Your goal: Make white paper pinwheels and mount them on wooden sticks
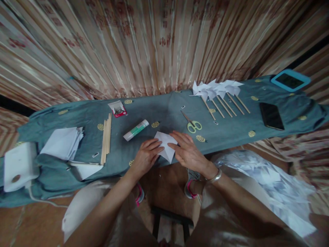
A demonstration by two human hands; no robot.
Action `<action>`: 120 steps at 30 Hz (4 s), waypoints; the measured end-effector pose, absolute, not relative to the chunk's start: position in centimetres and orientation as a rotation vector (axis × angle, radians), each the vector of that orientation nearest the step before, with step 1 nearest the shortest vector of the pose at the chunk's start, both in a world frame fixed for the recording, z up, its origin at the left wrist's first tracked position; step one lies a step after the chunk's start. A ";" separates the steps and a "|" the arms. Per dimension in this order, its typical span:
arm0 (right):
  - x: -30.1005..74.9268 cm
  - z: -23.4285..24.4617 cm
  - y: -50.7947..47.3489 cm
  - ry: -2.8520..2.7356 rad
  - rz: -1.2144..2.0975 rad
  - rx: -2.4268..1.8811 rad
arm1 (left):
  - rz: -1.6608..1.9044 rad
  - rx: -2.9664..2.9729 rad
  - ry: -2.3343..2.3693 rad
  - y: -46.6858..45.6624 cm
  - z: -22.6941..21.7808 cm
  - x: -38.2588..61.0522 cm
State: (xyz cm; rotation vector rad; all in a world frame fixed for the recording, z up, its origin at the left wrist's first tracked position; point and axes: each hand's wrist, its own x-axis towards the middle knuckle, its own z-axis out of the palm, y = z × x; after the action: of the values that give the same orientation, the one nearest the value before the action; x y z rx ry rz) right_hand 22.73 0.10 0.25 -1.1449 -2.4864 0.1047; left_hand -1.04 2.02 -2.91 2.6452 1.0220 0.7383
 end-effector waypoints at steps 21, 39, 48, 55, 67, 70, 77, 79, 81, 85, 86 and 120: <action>21.5 -0.9 1.9 -1.905 0.812 -1.383 | 0.911 2.218 1.270 1.4 -2.2 -1.3; 19.7 -0.2 3.1 -2.000 0.580 -1.653 | 0.526 2.823 1.214 -1.6 -2.5 1.1; 19.4 -0.1 3.4 -2.020 0.570 -1.699 | 0.440 2.783 1.234 -1.5 -2.7 1.0; 19.3 0.1 3.5 -2.022 0.584 -1.745 | 0.424 2.750 1.257 -1.4 -2.6 1.0; 19.0 0.2 3.7 -2.022 0.553 -1.803 | 0.421 2.727 1.260 -1.0 -2.4 1.1; 18.9 0.2 3.7 -2.019 0.542 -1.813 | 0.416 2.742 1.261 -1.0 -2.4 1.1; 18.8 0.3 3.6 -2.017 0.520 -1.830 | 0.399 2.731 1.265 -0.9 -2.5 1.1; 18.8 0.3 3.6 -2.027 0.517 -1.826 | 0.409 2.724 1.262 -0.9 -2.6 1.1; 18.7 0.3 3.6 -2.046 0.502 -1.828 | 0.410 2.728 1.256 -0.8 -2.6 1.0; 18.7 0.1 3.4 -2.075 0.423 -1.785 | 0.395 2.734 1.258 -0.8 -2.6 1.1; 18.7 0.0 3.3 -2.077 0.395 -1.759 | 0.390 2.735 1.260 -0.9 -2.5 1.1; 18.6 -0.7 1.4 -2.056 0.329 -1.646 | 0.360 2.943 1.311 -0.7 -2.8 1.3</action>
State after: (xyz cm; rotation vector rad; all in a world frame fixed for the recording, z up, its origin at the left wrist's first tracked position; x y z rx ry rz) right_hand 18.60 1.41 -0.71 -1.6464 -2.0565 0.3295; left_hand 1.28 -0.73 -2.79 2.9427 1.3109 0.3602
